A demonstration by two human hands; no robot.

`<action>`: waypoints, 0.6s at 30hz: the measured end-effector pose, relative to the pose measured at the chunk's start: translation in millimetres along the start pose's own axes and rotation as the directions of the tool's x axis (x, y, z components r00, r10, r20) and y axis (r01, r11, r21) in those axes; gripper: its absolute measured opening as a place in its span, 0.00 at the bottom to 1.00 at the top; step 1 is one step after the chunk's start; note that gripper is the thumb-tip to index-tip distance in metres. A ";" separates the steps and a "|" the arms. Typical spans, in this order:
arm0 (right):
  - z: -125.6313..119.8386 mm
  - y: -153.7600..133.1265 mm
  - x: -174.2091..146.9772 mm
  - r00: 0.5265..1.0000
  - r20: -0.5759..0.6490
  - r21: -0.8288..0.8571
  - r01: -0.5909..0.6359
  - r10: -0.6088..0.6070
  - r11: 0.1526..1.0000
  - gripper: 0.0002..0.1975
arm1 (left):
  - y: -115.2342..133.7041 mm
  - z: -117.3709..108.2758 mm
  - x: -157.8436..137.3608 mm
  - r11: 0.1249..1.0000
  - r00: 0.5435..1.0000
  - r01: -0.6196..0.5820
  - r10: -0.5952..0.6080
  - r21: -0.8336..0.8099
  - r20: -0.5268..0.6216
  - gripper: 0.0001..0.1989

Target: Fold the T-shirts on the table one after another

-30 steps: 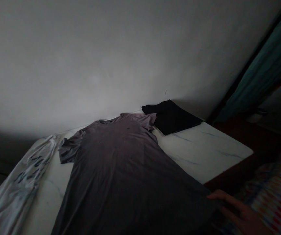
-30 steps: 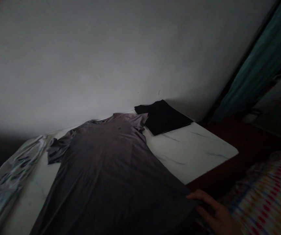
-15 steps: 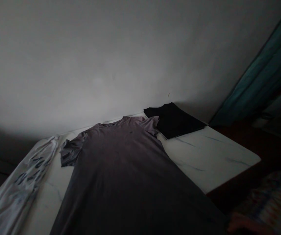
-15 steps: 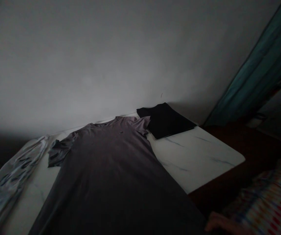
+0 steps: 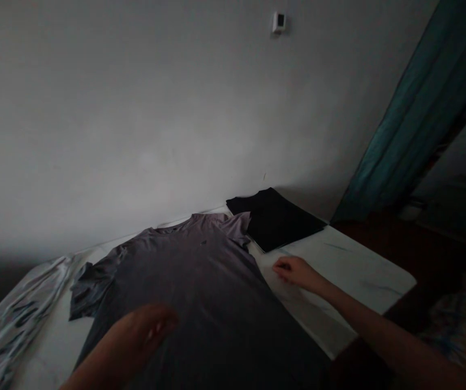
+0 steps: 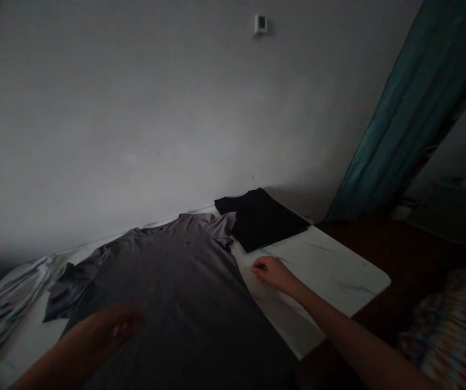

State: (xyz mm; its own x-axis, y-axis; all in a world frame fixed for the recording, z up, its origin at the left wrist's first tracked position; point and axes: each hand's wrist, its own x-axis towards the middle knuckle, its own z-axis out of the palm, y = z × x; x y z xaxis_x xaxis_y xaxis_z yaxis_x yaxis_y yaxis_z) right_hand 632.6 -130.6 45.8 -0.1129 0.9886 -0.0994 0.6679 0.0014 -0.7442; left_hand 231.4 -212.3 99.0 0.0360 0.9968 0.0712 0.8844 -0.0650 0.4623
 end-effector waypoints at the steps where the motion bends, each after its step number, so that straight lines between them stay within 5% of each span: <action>1: 2.7 -4.9 20.5 1.000 -0.020 -0.008 -0.016 0.016 1.000 0.10 | 18.8 8.2 32.4 0.998 0.997 -0.059 0.059 0.005 0.056 0.09; 4: 4.2 -20.8 73.8 0.995 -0.097 -0.066 -0.027 0.020 0.997 0.10 | 87.8 45.9 126.0 0.942 0.929 -0.292 0.237 0.169 0.283 0.11; 9: -3.4 -28.8 138.1 0.978 -0.207 -0.228 -0.069 0.021 0.971 0.11 | 176.5 129.4 203.8 0.927 0.965 -0.229 0.177 0.297 0.192 0.26; 14: -3.3 -32.7 192.2 0.962 -0.270 -0.294 -0.128 0.046 0.947 0.27 | 179.9 169.4 210.9 0.941 0.981 -0.100 0.040 0.322 0.188 0.22; 18: -2.5 -44.5 230.1 0.985 -0.153 -0.324 -0.125 0.078 0.938 0.16 | 160.4 166.3 221.7 0.990 0.987 -0.018 -0.004 0.138 0.158 0.17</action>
State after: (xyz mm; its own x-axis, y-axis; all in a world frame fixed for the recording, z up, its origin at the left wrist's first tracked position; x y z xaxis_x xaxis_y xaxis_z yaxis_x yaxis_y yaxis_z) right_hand 578.8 97.2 57.7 0.0534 0.9970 -0.0552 0.8790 -0.0731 -0.4712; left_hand 458.7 6.0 42.0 0.1055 0.9918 -0.0716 0.9395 -0.0758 0.3341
